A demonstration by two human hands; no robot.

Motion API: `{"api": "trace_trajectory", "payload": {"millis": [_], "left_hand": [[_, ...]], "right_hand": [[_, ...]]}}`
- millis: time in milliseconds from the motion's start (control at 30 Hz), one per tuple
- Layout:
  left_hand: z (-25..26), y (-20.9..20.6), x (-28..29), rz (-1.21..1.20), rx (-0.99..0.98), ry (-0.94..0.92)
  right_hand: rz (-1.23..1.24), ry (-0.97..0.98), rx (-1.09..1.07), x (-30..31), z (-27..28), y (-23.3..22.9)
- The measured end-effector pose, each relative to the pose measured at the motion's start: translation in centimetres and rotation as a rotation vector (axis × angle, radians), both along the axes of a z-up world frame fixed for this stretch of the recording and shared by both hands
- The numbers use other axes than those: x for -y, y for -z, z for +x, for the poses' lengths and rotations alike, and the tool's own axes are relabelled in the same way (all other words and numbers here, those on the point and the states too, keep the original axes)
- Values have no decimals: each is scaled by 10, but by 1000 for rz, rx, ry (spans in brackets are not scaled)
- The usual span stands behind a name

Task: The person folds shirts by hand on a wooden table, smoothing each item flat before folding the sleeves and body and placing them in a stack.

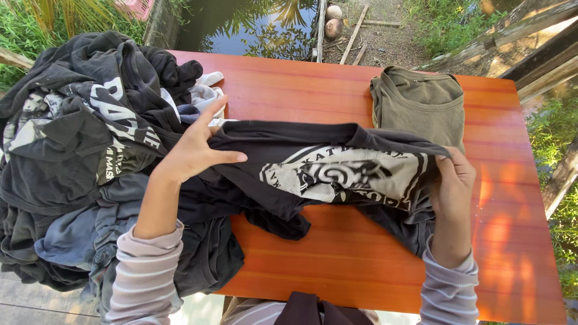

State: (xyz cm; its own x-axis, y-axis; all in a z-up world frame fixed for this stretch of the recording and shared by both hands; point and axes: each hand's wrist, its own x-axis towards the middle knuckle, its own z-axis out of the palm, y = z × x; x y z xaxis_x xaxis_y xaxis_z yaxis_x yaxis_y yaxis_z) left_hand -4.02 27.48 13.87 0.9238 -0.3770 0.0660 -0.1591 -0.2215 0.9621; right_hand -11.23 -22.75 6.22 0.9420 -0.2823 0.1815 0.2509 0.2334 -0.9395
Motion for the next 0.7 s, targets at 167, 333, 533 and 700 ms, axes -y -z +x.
{"api": "trace_trajectory", "payload": {"millis": [167,333,533,700], "left_hand": [[0,1,-3,800,-28,126],[9,25,-28,-95,-443,283],[5,-2,-12,223,-117,643],[-40,-23,19,259,-87,1093]], "right_hand": [[-76,42,45,5,-7,0],[129,5,99,13,-24,1],[-239,-85,-134,47,-55,10],[-996,-435,-541,101,-113,2]]}}
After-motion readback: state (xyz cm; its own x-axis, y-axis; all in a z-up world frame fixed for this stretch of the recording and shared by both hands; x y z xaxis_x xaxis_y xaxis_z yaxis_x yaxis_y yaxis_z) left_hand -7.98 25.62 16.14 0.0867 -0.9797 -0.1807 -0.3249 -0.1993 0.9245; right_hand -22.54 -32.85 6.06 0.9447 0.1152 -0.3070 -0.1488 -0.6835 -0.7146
